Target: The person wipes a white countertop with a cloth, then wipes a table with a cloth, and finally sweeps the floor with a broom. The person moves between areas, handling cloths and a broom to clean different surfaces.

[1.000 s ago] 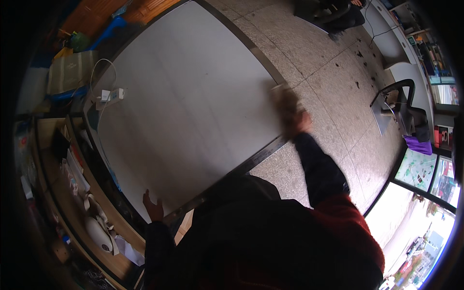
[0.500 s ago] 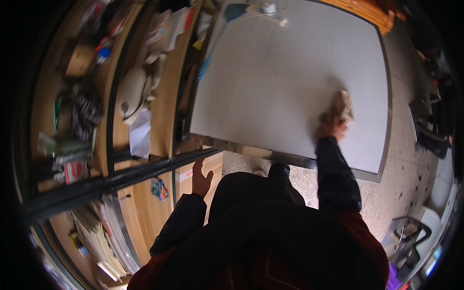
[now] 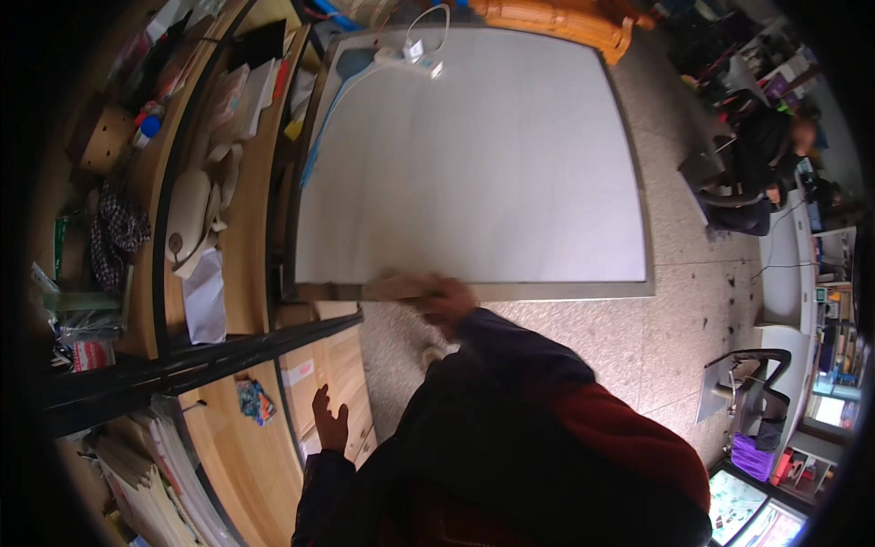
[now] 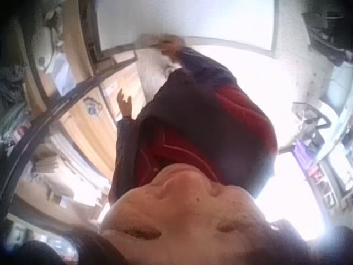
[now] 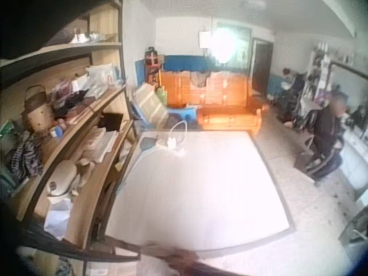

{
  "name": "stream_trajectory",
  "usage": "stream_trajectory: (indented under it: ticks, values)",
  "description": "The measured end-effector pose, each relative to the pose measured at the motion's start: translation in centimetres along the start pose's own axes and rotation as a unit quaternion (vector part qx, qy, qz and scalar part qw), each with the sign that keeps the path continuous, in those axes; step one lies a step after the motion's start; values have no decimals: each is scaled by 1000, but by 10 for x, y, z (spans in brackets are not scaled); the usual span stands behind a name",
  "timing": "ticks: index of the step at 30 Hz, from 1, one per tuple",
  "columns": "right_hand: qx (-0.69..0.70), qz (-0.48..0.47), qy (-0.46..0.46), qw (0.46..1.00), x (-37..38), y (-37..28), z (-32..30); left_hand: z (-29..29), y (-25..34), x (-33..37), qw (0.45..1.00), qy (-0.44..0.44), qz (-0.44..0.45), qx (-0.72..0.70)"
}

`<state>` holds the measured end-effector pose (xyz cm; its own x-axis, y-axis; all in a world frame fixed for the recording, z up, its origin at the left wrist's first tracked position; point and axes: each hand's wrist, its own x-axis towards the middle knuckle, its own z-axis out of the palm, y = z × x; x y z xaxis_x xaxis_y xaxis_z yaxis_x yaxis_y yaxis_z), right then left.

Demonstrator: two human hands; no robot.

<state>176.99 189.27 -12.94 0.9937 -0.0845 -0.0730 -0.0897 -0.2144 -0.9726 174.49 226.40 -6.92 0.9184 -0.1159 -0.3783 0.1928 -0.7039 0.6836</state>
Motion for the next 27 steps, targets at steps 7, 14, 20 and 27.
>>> stream_trajectory:
  ticks: [7, 14, 20, 27]
  values:
    - [-350, 360, 456, 734, -218, 58, -294, 59, 42, 29, 996, -34, 79, -18]
    - [-320, 112, 392, 855, -215, 64, -341, 202, 201, 21, 942, -115, 313, 45]
    - [-318, -98, 85, 939, -268, 79, -390, 396, 313, -29, 945, -88, 314, 34]
    - [102, 259, 367, 888, -426, 127, -559, 508, 393, -19, 932, -79, 174, 307]
